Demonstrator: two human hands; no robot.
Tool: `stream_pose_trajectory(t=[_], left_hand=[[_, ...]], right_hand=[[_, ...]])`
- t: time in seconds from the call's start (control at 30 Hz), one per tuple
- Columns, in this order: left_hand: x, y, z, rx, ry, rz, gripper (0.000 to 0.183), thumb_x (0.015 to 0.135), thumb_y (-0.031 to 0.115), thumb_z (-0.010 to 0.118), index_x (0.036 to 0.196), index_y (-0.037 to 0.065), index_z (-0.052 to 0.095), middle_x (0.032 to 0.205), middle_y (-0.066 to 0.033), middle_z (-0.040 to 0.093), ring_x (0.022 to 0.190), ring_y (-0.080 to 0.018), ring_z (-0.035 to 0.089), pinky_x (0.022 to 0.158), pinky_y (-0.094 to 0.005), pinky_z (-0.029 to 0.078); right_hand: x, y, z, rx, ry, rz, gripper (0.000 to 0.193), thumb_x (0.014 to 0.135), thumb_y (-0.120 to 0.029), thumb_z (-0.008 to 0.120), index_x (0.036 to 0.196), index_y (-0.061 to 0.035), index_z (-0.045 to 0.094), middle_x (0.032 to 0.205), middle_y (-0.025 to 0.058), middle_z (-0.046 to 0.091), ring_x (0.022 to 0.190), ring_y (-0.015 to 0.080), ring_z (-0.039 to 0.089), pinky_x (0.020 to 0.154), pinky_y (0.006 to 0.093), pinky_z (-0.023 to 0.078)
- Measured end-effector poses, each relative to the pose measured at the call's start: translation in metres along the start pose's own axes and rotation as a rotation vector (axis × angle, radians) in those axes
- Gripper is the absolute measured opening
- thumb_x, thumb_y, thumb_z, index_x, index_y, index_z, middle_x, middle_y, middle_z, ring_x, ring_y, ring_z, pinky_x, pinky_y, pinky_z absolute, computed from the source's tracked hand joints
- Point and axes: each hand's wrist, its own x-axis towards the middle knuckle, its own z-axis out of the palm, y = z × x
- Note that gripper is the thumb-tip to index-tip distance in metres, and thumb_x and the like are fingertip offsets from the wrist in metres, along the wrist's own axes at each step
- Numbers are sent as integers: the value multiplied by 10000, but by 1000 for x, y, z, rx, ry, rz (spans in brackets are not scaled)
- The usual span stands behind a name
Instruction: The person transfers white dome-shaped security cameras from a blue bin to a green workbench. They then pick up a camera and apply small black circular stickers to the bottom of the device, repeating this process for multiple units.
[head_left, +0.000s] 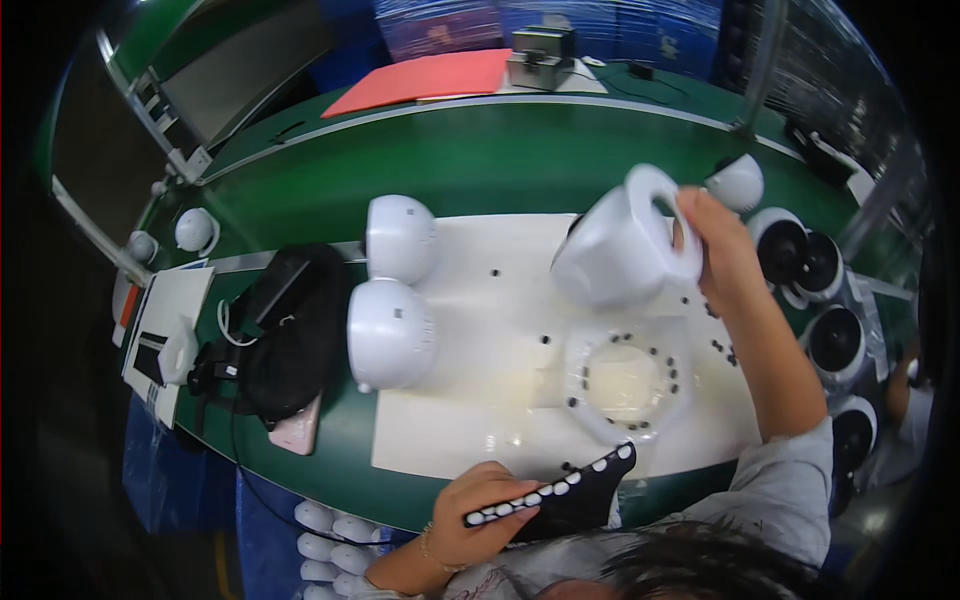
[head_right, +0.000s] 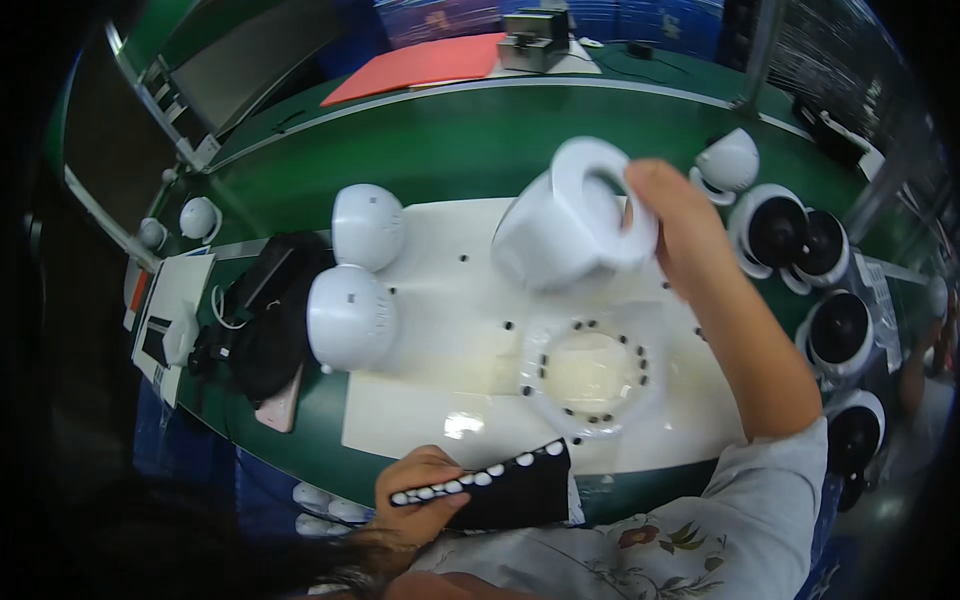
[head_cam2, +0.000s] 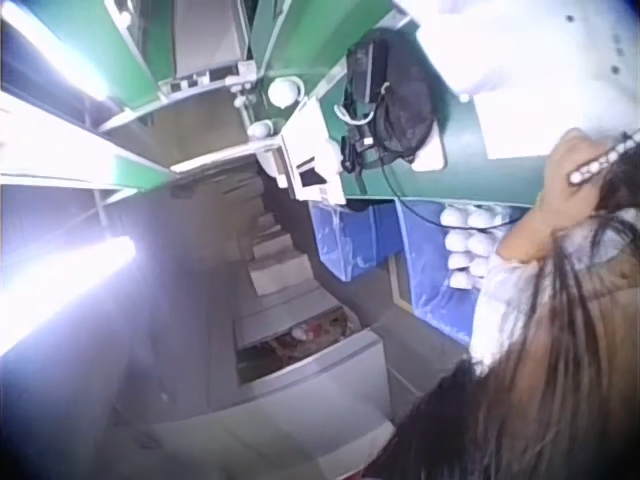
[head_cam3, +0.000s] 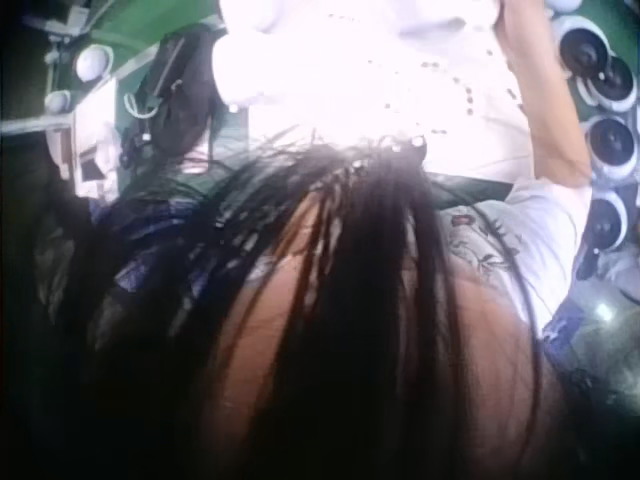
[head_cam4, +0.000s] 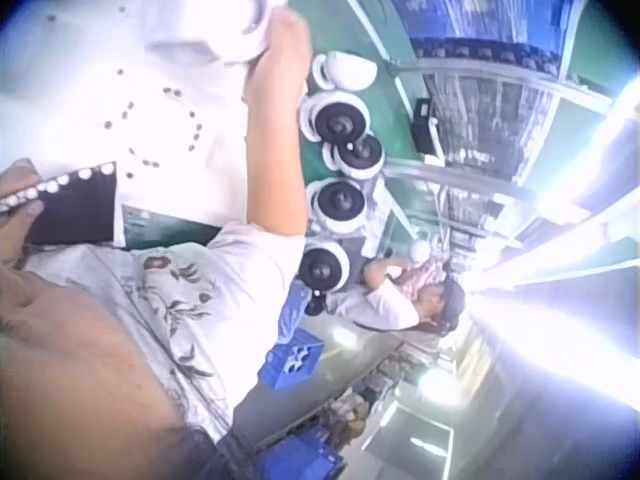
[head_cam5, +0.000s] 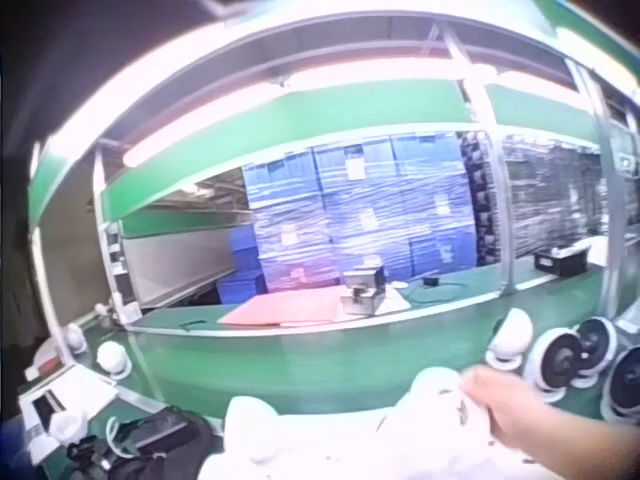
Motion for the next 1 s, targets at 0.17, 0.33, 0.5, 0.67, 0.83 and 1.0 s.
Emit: stream_pose_trajectory(t=[0.17, 0.33, 0.5, 0.67, 0.83, 1.0], left_hand=[[11, 4, 39, -222, -37, -76, 250, 686, -62, 648, 931, -56, 597, 745, -128, 561, 650, -181, 514, 587, -261, 403], [20, 5, 65, -176, -13, -48, 231, 706, -42, 646, 930, -52, 588, 732, -113, 555, 659, -175, 504, 597, -265, 396], [26, 6, 80, -167, 73, -52, 213, 708, -42, 644, 914, -46, 593, 719, -107, 554, 647, -179, 505, 598, -268, 397], [32, 6, 86, 79, 56, 54, 243, 658, -81, 640, 895, -43, 609, 710, -111, 568, 644, -189, 528, 595, -270, 409], [30, 1, 88, 48, 111, 57, 248, 644, -99, 623, 887, -46, 618, 688, -106, 563, 631, -182, 525, 584, -260, 405], [27, 0, 88, -60, 151, -58, 191, 680, -77, 615, 868, -46, 622, 667, -85, 545, 601, -156, 490, 562, -245, 380]], right_hand=[[-98, -1, -18, 21, -28, 319, 226, 889, -260, 473, 980, -59, 423, 775, 80, 561, 627, 130, 572, 494, 226, 478], [-114, -2, -31, -211, -121, 198, 348, 829, -255, 573, 1041, -35, 407, 873, 99, 549, 782, 192, 580, 664, 280, 482], [-137, 0, -47, -547, -359, -469, 632, 687, -216, 731, 1172, -28, 371, 900, 92, 579, 923, 243, 554, 811, 350, 404], [-134, 12, -47, -439, -502, -551, 521, 714, -118, 681, 1164, -72, 421, 900, 69, 615, 825, 261, 581, 729, 345, 446], [-139, -2, -47, -592, -500, -496, 248, 720, -90, 660, 953, -72, 576, 921, 52, 613, 842, 247, 582, 730, 354, 458], [-132, -2, -50, -687, -452, -888, 135, 671, -85, 685, 798, -92, 638, 1018, 52, 582, 964, 254, 535, 796, 361, 435]])
